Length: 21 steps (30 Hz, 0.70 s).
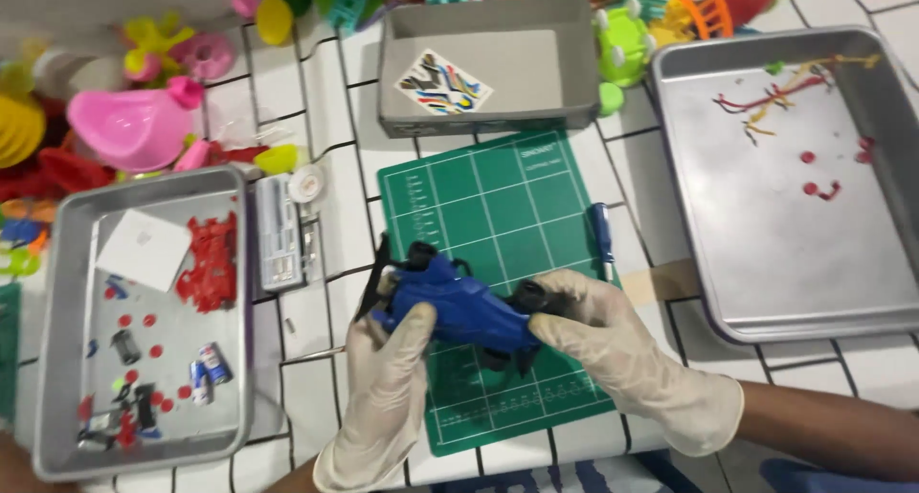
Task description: Assembling a toy car model, including the chassis, motor, and body parts.
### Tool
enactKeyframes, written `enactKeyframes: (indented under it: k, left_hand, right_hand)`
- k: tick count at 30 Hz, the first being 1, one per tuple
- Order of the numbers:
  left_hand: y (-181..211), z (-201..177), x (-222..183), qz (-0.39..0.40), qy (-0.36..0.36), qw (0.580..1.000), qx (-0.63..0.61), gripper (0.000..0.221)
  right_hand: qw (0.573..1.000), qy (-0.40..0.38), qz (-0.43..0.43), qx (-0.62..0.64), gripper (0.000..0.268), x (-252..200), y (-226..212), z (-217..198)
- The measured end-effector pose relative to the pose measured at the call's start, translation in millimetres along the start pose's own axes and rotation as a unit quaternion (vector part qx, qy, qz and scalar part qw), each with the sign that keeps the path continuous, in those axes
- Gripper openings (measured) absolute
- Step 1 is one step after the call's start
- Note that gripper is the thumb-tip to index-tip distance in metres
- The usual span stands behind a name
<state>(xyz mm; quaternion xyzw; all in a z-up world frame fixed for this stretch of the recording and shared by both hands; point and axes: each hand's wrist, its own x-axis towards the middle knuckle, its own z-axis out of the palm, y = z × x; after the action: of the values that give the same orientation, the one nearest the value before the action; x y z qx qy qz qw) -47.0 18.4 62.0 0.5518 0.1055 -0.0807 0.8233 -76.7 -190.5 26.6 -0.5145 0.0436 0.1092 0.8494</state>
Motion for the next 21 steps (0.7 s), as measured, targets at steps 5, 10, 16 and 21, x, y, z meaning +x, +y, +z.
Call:
enactKeyframes:
  k: [5, 10, 16, 21]
  left_hand:
    - [29, 17, -10, -0.162, 0.034, 0.984, -0.07, 0.078]
    - [-25, -90, 6, -0.143, -0.249, 0.955, -0.079, 0.116]
    - [6, -62, 15, -0.305, 0.114, 0.945, 0.017, 0.12]
    - [32, -20, 16, -0.258, 0.133, 0.949, 0.124, 0.088]
  right_hand:
    - [0.997, 0.028, 0.07, -0.029, 0.04, 4, -15, -11]
    - [0.967, 0.058, 0.225, -0.103, 0.014, 18, -17, -28]
    - [0.96, 0.042, 0.233, -0.15, 0.013, 23, -13, -28]
    - [0.983, 0.038, 0.111, -0.141, 0.101, 11, -14, -33]
